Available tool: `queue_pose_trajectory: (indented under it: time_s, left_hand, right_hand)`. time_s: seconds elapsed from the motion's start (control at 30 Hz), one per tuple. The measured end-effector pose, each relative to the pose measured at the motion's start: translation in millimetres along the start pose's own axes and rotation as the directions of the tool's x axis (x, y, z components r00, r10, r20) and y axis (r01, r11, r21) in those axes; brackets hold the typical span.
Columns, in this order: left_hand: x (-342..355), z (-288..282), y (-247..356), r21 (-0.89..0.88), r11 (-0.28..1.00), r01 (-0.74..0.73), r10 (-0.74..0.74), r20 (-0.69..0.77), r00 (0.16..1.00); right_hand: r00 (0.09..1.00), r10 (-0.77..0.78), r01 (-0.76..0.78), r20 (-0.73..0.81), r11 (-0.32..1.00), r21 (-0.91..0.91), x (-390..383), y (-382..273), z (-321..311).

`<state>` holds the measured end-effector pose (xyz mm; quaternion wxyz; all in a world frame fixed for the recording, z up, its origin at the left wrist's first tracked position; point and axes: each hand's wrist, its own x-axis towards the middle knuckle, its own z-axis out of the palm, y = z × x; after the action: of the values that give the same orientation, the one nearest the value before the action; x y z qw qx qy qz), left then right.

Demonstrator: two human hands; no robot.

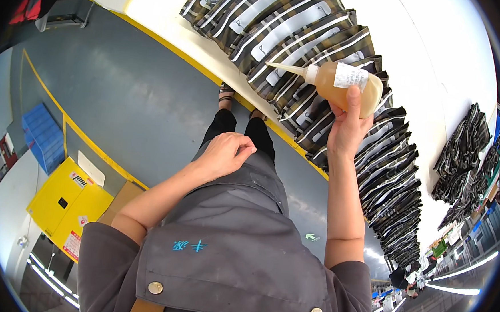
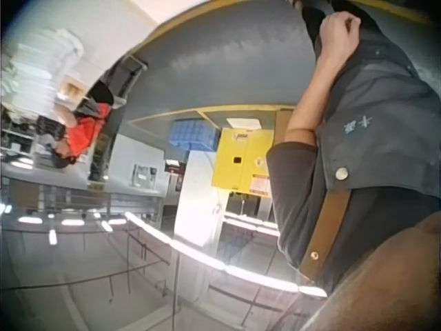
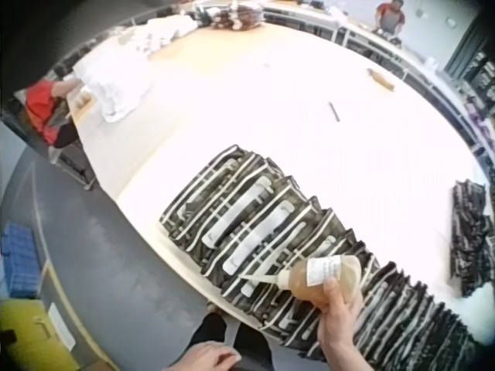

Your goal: The person applies a viscous liquid from a squeeze bottle into the slots of a long, segmented, accordion-like object on a table. The person moves along the object, squeezing the bottle to dispense the liquid into each segment sequentially.

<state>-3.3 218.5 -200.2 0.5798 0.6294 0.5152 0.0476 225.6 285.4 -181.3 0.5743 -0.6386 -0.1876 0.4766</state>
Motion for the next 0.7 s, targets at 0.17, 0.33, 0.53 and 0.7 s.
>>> queue_pose_trajectory:
  time_s: [0.17,0.33,0.53,0.7]
  left_hand:
    - [-0.7,-3.0,3.0,0.007,1.000,-0.002,0.002,0.013,1.000]
    - [-4.1,-3.8,-4.6,-0.007,1.000,0.023,-0.023,0.001,1.000]
    - [2.2,-60.0,-11.3,0.143,0.989,-0.024,0.058,-0.238,0.969]
    - [26.9,-114.3,18.6,0.677,0.657,-0.332,0.632,-0.255,0.732]
  right_hand:
    - [0.999,0.035,-0.035,-0.003,0.999,0.030,-13.5,8.8,2.3]
    - [0.995,0.056,-0.056,0.079,0.998,-0.004,-29.9,15.8,2.8]
    - [0.977,0.143,-0.152,0.157,0.987,0.047,-46.7,23.5,-7.7]
    - [0.966,0.256,-0.211,0.020,0.747,0.631,-54.7,3.3,-38.7]
